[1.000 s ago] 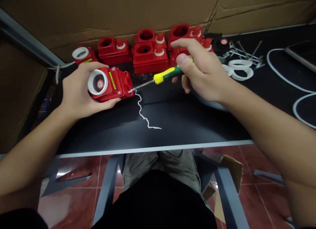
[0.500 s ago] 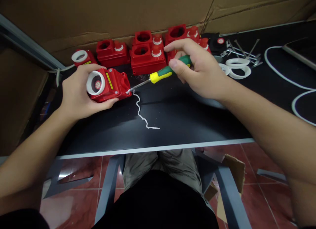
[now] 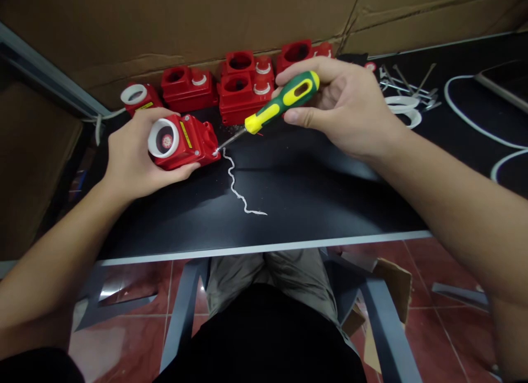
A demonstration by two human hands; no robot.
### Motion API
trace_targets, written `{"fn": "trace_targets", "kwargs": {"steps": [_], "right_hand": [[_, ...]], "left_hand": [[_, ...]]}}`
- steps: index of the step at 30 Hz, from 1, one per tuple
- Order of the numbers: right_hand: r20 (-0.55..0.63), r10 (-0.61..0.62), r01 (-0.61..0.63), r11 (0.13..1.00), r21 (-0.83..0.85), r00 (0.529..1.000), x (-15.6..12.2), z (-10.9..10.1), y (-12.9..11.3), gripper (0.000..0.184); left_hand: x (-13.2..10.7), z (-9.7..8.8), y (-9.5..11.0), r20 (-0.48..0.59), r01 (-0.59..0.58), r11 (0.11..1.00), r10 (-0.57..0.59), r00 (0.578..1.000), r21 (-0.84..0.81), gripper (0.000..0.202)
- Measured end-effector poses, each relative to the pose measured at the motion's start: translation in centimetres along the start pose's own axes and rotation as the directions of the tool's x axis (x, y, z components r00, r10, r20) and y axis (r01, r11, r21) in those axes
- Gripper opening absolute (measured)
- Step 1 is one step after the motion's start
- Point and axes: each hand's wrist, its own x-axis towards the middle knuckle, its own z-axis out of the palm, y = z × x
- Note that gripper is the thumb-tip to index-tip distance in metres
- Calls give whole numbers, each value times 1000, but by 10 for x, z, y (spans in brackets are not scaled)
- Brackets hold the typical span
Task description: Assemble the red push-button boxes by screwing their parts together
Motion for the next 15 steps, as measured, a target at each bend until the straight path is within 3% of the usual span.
{"fn": "trace_targets", "kwargs": {"steps": [4,9,12,15], "right_hand": [[77,3,-5,1000,26,997,-2,2,-4,62],[170,126,-139,988,62,977,-12,12,-12,64],[133,195,-191,981,-46,972,-17,14,-13,67],[83,156,-135,967,-215,984,-16,11,-12,71]], "left_hand": [[-1,1,2,7,-3,1000,3,1000,12,84],[1,5,-3,-13,-49,999,49,999,7,85],[0,5,-3,-12,-78,997,78,997,12,87],[-2,3,1,-10,-40,999,41,999,31,78]]}}
